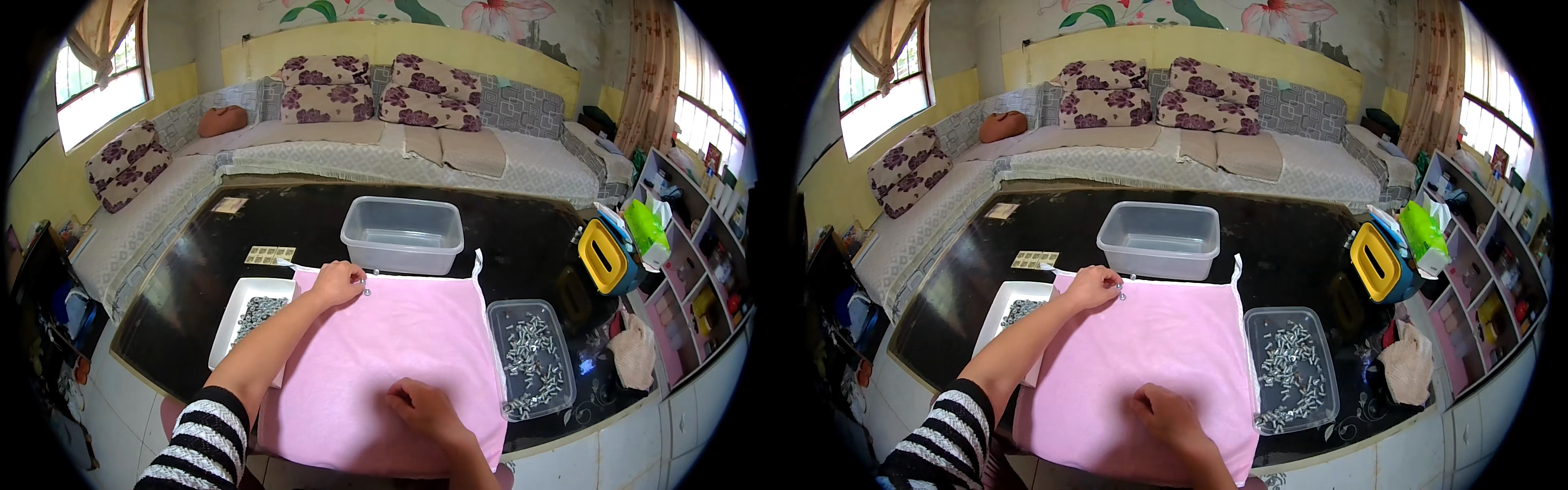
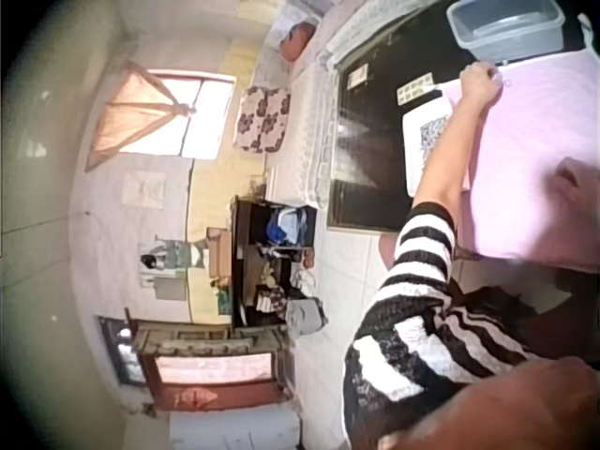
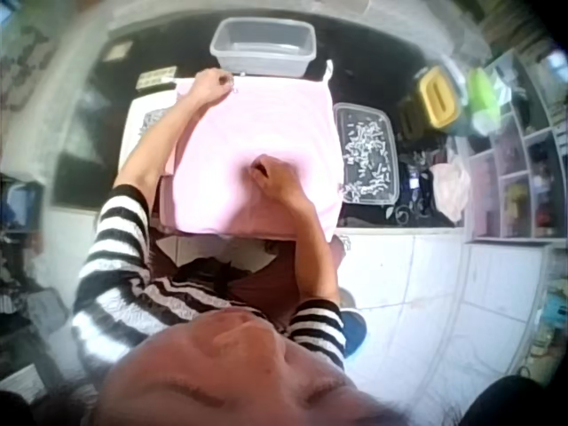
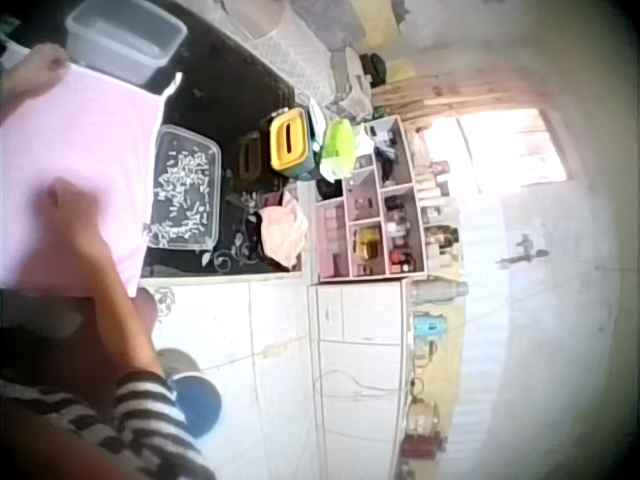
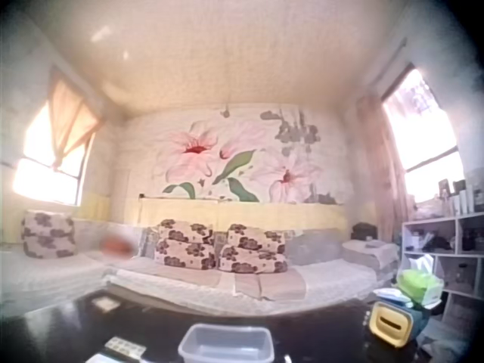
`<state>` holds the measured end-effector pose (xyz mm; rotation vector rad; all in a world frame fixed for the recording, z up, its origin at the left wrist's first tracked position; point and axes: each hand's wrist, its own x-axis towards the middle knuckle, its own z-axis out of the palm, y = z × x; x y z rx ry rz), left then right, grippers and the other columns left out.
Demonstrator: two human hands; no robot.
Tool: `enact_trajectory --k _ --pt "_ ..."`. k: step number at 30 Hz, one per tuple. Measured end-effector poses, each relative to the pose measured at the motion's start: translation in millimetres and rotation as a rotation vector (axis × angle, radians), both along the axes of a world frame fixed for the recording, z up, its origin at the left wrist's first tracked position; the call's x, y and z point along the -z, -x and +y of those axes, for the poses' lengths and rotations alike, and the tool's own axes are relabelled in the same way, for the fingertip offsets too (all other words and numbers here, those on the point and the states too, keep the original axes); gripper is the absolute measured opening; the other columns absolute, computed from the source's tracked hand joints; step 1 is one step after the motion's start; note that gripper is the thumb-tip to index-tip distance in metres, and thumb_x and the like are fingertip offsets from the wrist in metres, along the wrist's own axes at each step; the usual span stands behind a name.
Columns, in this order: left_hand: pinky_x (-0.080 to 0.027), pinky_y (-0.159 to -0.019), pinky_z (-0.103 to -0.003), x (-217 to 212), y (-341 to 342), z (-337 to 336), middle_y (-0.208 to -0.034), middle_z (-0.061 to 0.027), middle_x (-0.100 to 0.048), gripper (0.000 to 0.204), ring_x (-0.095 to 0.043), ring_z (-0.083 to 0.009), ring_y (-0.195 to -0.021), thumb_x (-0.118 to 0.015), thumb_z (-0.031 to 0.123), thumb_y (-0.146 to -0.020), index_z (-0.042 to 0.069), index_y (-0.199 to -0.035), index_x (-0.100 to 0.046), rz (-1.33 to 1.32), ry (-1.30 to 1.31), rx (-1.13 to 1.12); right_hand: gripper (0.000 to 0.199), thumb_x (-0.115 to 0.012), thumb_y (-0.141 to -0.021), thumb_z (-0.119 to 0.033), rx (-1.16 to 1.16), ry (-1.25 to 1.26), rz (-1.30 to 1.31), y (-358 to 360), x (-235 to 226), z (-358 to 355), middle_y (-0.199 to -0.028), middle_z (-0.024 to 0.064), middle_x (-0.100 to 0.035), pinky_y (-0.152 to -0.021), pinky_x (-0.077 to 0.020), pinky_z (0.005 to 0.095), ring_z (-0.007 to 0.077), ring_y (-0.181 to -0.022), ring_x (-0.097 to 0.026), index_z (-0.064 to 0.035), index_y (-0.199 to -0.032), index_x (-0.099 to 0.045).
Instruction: The person picks up a small metal piece and a screw, then joins them by hand before placing the assembly on a pink mat.
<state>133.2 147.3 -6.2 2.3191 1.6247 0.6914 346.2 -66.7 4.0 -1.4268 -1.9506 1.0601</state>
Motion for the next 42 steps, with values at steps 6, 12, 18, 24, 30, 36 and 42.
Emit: enact_trajectory --k 6,12,18,24,30,36,42 --pt "-0.048 -0.063 -0.03 4.3 1.0 3.2 -0.072 -0.0094 -0.063 0.013 -0.061 -0.0202 -0.065 -0.067 0.016 -0.067 0.005 -0.074 -0.066 -0.017 -0.096 0.061 0.021 -0.056 -0.081 -0.023 0.006 -0.048 -0.017 0.3 2.4 -1.3 -0.083 0.0116 -0.062 -0.069 -0.045 0.0324 0.0232 -0.077 -0.059 -0.0037 -0.089 -0.06" --pt "-0.048 -0.066 -0.031 -11.2 4.2 -3.4 -0.073 -0.0081 -0.063 0.014 -0.061 -0.0214 -0.07 -0.067 0.018 -0.067 0.007 -0.075 -0.067 0.063 0.133 0.146 0.021 -0.055 -0.082 -0.023 0.011 -0.031 -0.014 0.3 -1.2 -2.6 -0.083 0.0111 -0.062 -0.069 -0.0451 0.0324 0.0233 -0.076 -0.059 -0.0037 -0.089 -0.06" --pt "-0.049 -0.066 -0.03 -3.8 2.8 -4.2 -0.073 -0.0088 -0.064 0.017 -0.062 -0.0212 -0.068 -0.068 0.019 -0.066 0.007 -0.078 -0.067 -0.062 0.031 0.244 0.02 -0.055 -0.082 -0.023 0.008 -0.017 -0.015 0.8 -0.6 -1.9 -0.082 0.0109 -0.062 -0.068 -0.0452 0.0324 0.0234 -0.075 -0.059 -0.0043 -0.089 -0.061" --pt "-0.049 -0.065 -0.029 3.9 -7.7 -3.8 -0.081 -0.0103 -0.064 0.02 -0.062 -0.02 -0.07 -0.069 0.018 -0.067 0.005 -0.082 -0.067 -0.172 0.129 0.189 0.018 -0.052 -0.081 -0.02 0.005 -0.056 0.023 1.4 -1.3 -2.5 -0.082 0.0137 -0.06 -0.068 -0.0442 0.0374 0.0294 -0.077 -0.058 -0.0037 -0.084 -0.058" --pt "-0.049 -0.066 -0.031 1.7 -0.5 -6.8 -0.078 -0.0087 -0.063 0.019 -0.061 -0.0204 -0.071 -0.07 0.017 -0.066 0.006 -0.081 -0.067 -0.229 0.02 0.228 0.019 -0.056 -0.081 -0.02 -0.002 -0.054 0.0 0.4 1.7 -1.7 -0.082 0.012 -0.062 -0.068 -0.0453 0.033 0.0244 -0.075 -0.059 -0.0038 -0.088 -0.06" --pt "-0.048 -0.066 -0.032 -3.8 13.6 -7.1 -0.077 -0.0084 -0.062 0.021 -0.06 -0.0214 -0.074 -0.07 0.016 -0.063 0.006 -0.081 -0.067 -0.021 0.033 0.241 0.018 -0.055 -0.081 -0.02 -0.009 -0.088 0.005 0.6 3.9 -2.1 -0.081 0.0119 -0.061 -0.067 -0.0454 0.0335 0.0251 -0.074 -0.059 -0.0036 -0.087 -0.06" --pt "-0.048 -0.068 -0.03 3.0 3.5 -7.9 -0.086 -0.0113 -0.061 0.021 -0.06 -0.0213 -0.079 -0.067 0.015 -0.068 0.004 -0.086 -0.066 -0.213 0.017 0.194 0.018 -0.055 -0.081 -0.02 -0.008 -0.084 0.003 -0.4 7.0 -2.2 -0.081 0.0117 -0.061 -0.067 -0.0455 0.0335 0.0252 -0.074 -0.059 -0.0037 -0.087 -0.06"
